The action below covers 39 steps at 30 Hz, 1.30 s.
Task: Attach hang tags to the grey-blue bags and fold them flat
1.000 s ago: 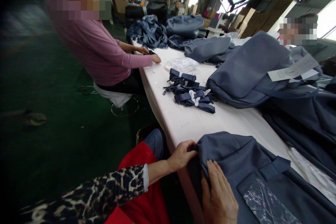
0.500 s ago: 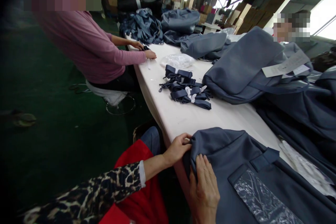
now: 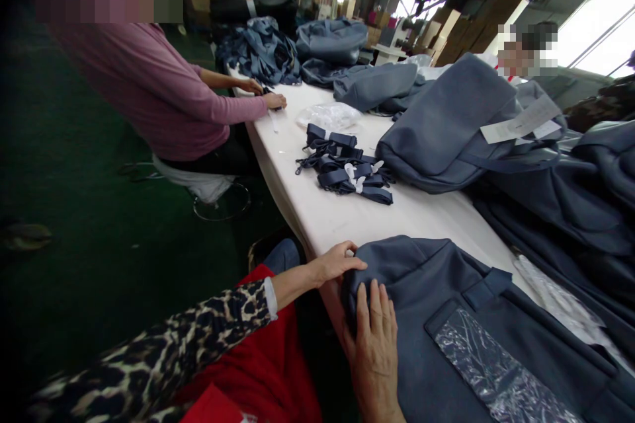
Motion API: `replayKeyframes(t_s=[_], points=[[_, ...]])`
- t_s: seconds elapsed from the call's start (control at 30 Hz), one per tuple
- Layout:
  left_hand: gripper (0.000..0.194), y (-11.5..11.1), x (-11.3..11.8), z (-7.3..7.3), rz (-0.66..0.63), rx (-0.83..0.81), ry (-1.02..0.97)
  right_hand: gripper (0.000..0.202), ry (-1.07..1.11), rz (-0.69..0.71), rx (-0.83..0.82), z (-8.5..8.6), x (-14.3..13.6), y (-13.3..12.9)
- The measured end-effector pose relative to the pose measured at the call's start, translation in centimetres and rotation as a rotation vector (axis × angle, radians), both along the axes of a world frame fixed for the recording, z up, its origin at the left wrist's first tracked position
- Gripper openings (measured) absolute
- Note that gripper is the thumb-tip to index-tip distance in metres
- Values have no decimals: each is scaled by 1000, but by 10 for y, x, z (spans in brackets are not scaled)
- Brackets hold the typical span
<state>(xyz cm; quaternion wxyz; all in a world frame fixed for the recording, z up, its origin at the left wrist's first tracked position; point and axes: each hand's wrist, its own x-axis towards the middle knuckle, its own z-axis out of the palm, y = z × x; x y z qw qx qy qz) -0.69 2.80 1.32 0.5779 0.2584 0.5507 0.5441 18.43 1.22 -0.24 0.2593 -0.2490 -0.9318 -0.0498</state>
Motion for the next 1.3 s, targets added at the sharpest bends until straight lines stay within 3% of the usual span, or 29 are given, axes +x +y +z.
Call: replayKeyframes(t_s=[0.1, 0.23, 0.37, 0.47, 0.57, 0.63, 0.7, 0.8, 0.9, 1.0, 1.1, 1.2, 1.3], points=[[35, 5, 3, 0, 20, -3, -13, 69, 55, -69, -22, 8, 8, -7], [33, 9, 16, -1, 77, -16, 0, 72, 74, -251, 110, 10, 24, -12], [28, 13, 14, -1, 31, -11, 76, 66, -101, -235, 165, 2, 30, -7], [29, 5, 5, 12, 4, 44, 196, 65, -163, -197, 153, -2, 29, -3], [37, -4, 13, 39, 64, 335, 507, 53, -164, -195, 149, -2, 29, -2], [35, -2, 31, 55, -52, 618, 739, 39, -157, -194, 135, -3, 29, -3], [37, 9, 51, 60, -298, 772, 928, 28, -158, -204, 111, -6, 28, -6], [56, 34, 70, 45, -614, 669, 1232, 29, -133, -236, 87, -7, 25, -13], [69, 55, 72, 19, -734, 544, 1414, 37, -80, -167, -8, 10, 34, -12], [77, 62, 69, 3, -750, 554, 1490, 40, -63, -122, -171, 42, 75, 3], [80, 59, 70, -3, -749, 552, 1548, 49, -135, -407, -152, 57, 147, 21], [78, 60, 69, -7, -724, 545, 1595, 55, -288, -742, -166, 41, 213, 25], [76, 65, 72, -4, -719, 545, 1662, 57, -371, -881, -275, 16, 240, 22]])
